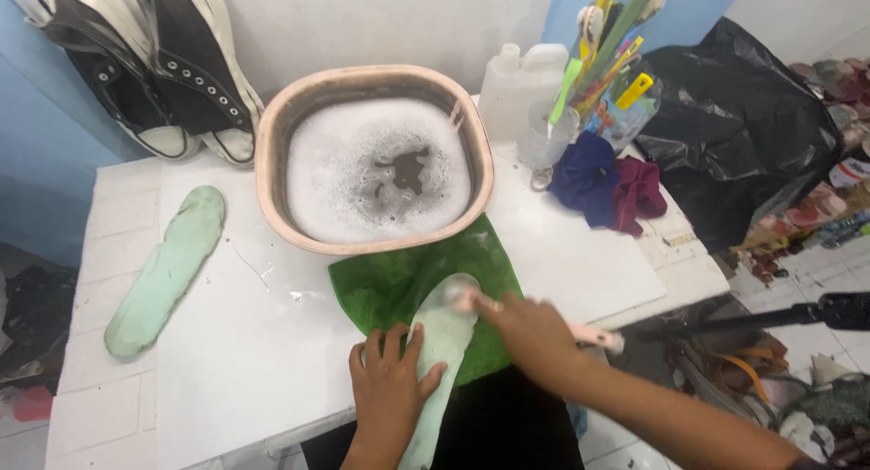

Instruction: Scrubbing a shoe insole with a toothbrush and soapy water to clean it on a repair bench.

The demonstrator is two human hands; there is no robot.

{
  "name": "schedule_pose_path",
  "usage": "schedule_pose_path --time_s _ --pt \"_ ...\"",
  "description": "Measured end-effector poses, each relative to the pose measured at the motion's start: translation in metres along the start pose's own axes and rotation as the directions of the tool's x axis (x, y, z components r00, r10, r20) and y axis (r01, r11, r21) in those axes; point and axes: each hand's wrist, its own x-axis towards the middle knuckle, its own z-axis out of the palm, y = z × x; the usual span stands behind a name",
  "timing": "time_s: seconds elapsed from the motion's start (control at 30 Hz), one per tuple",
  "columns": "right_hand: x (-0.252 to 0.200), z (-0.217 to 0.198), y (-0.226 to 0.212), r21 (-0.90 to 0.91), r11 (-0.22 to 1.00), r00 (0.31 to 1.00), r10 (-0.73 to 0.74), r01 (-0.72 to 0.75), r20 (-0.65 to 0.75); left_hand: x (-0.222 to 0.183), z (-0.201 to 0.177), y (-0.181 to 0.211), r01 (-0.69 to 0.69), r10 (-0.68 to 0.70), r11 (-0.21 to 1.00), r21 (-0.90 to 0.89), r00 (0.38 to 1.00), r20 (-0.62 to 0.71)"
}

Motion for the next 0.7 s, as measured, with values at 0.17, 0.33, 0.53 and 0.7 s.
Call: schedule_pose_path --time_s 0.17,0.33,0.53,0.7 --pt "0.013 -0.03 0.016 0.076 0.952 0.954 0.299 -0.297 -0.022 0.007 -0.014 0.008 0.114 -0.129 0.989 0.094 0.976 0.174" --pt "-0.03 -0.103 -0.01 0.343 0.8 0.87 0.457 -0.493 0.186 0.015 -0.009 0.021 0.189 -0.199 0.98 0.069 0.957 0.211" --pt "-0.031 -0.041 -0.047 0.276 0.879 0.913 0.329 -0.389 0.24 0.036 -0.001 0.012 -0.004 0.006 1.0 -0.016 0.99 0.139" --pt "-0.029 -0.015 -0.079 -0.074 0.933 0.918 0.359 -0.351 0.172 0.048 -0.001 0.022 -0.003 0.002 1.0 0.008 0.984 0.177"
